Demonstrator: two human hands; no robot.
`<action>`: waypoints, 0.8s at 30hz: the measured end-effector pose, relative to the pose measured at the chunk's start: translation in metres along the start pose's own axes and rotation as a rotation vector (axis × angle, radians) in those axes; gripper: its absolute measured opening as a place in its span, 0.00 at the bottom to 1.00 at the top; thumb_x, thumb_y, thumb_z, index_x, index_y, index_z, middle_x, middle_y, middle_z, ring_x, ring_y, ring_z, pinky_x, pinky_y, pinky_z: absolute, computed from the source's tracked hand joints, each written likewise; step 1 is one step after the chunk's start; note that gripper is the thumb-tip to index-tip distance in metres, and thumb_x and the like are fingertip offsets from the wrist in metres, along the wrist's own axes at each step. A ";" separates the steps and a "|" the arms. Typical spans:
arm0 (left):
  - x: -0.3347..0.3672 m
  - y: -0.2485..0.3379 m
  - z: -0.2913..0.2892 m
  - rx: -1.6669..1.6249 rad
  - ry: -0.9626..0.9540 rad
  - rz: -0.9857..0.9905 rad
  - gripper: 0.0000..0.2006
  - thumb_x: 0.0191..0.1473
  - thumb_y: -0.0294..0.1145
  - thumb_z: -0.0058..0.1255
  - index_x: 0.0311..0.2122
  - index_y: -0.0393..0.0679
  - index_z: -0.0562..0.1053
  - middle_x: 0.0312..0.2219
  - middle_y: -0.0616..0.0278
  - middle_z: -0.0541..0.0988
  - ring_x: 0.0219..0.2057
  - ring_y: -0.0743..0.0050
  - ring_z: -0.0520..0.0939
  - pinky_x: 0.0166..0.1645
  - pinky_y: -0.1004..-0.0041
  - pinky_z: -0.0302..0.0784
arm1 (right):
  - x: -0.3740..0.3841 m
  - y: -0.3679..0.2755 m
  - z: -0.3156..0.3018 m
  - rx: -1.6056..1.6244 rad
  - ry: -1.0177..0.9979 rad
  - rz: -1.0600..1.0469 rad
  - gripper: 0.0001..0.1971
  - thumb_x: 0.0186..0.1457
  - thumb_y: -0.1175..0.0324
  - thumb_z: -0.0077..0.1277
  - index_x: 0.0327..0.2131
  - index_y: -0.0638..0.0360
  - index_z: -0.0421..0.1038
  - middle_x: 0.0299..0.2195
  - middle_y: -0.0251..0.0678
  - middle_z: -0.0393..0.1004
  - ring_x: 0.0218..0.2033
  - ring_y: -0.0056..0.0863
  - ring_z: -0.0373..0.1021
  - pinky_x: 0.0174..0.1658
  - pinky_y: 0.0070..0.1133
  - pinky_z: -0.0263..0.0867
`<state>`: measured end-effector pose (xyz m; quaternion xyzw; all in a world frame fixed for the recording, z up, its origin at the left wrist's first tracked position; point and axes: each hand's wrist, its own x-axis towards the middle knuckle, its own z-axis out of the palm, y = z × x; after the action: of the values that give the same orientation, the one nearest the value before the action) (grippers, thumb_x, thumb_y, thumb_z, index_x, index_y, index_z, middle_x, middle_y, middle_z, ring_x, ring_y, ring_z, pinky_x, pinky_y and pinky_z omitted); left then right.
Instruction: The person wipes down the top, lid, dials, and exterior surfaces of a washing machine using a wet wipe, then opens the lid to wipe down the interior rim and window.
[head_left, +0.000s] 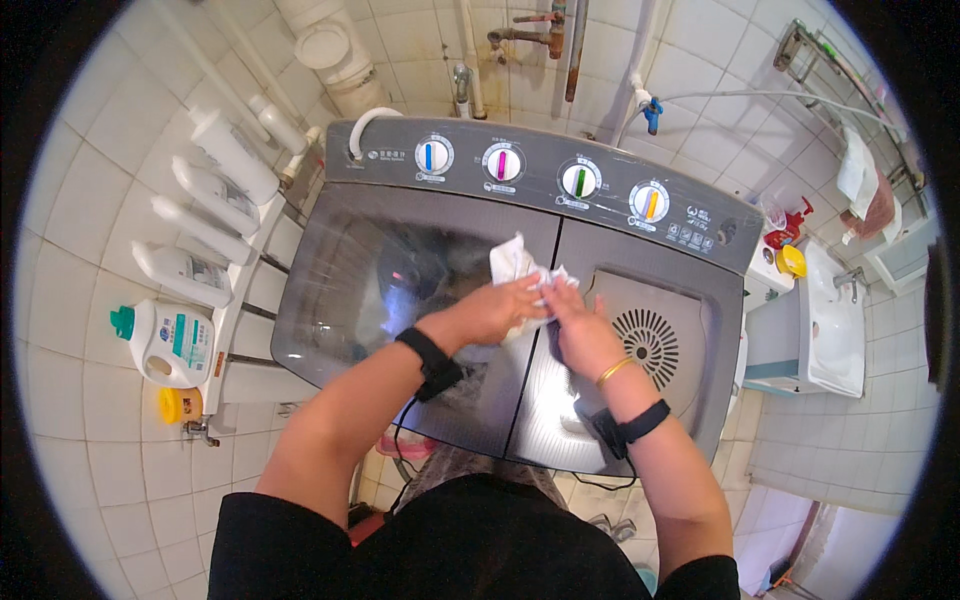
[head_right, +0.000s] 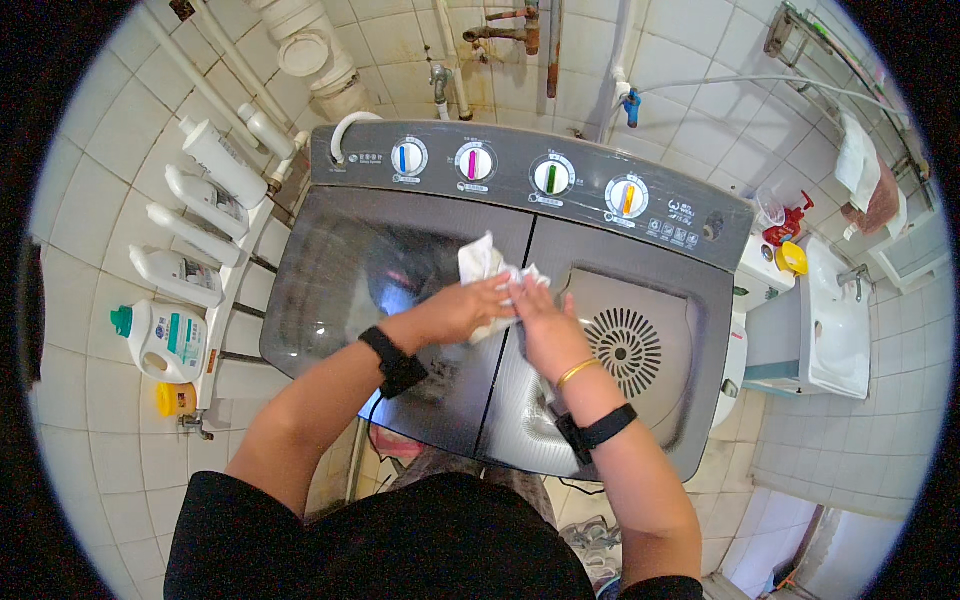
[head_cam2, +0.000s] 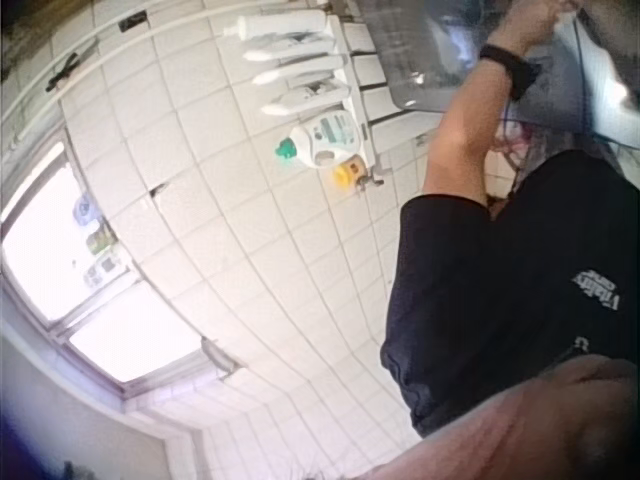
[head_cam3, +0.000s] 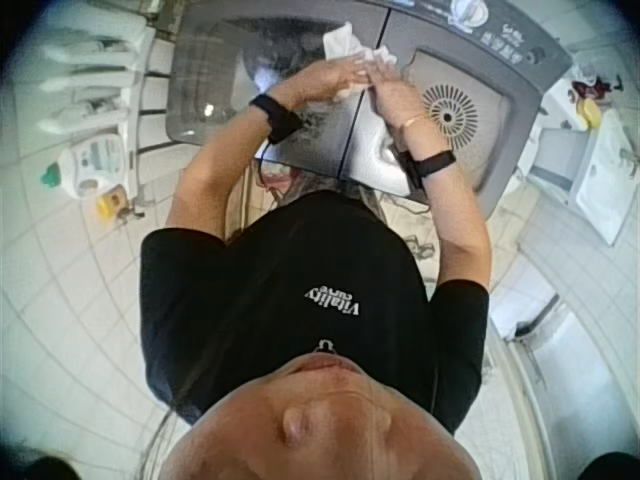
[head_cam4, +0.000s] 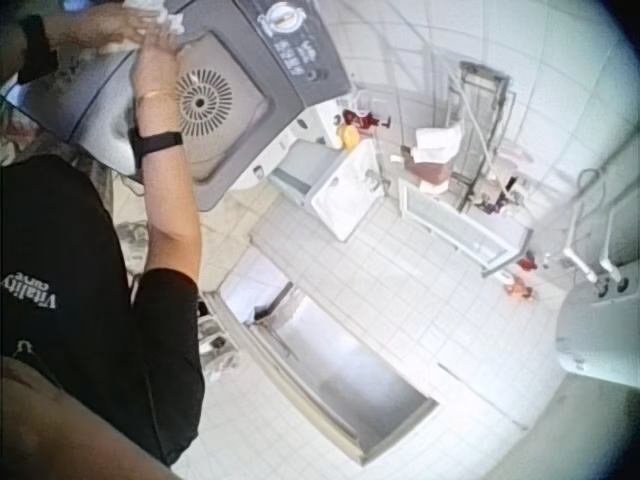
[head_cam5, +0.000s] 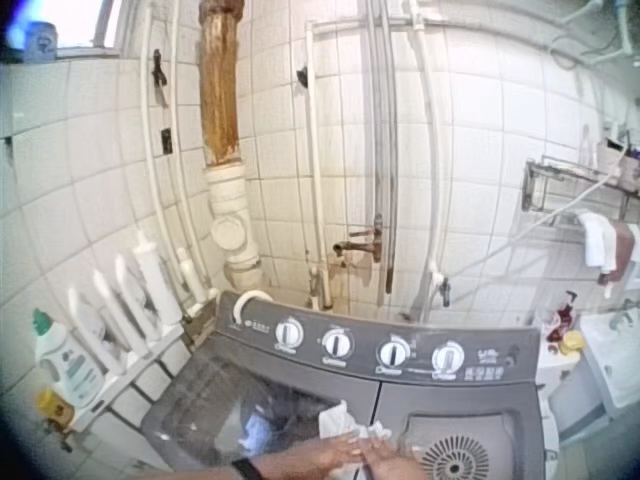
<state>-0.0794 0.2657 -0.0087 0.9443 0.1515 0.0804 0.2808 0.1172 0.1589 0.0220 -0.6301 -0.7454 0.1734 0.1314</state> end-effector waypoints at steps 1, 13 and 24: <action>-0.010 0.009 0.004 0.045 0.030 0.037 0.28 0.48 0.17 0.51 0.56 0.51 0.73 0.63 0.57 0.64 0.66 0.48 0.58 0.64 0.62 0.65 | -0.005 -0.005 0.009 -0.098 -0.053 -0.031 0.33 0.53 0.78 0.41 0.65 0.56 0.53 0.66 0.49 0.53 0.64 0.43 0.57 0.65 0.47 0.49; -0.071 0.054 -0.014 0.024 -0.091 -0.178 0.21 0.46 0.18 0.50 0.47 0.48 0.78 0.59 0.59 0.70 0.59 0.57 0.71 0.52 0.65 0.78 | -0.004 -0.071 -0.025 -0.023 -0.537 -0.026 0.30 0.53 0.70 0.47 0.62 0.54 0.59 0.57 0.50 0.67 0.51 0.44 0.71 0.53 0.37 0.68; -0.077 -0.060 -0.046 0.552 0.151 -0.463 0.36 0.52 0.22 0.43 0.68 0.55 0.55 0.66 0.51 0.56 0.66 0.43 0.59 0.63 0.61 0.66 | 0.037 -0.079 0.002 -0.188 -0.231 0.144 0.36 0.57 0.69 0.46 0.68 0.56 0.45 0.67 0.51 0.49 0.67 0.45 0.51 0.65 0.53 0.45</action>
<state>-0.1775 0.3113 -0.0085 0.9165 0.3977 0.0402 0.0143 0.0393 0.1838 0.0533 -0.6672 -0.7216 0.1829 -0.0274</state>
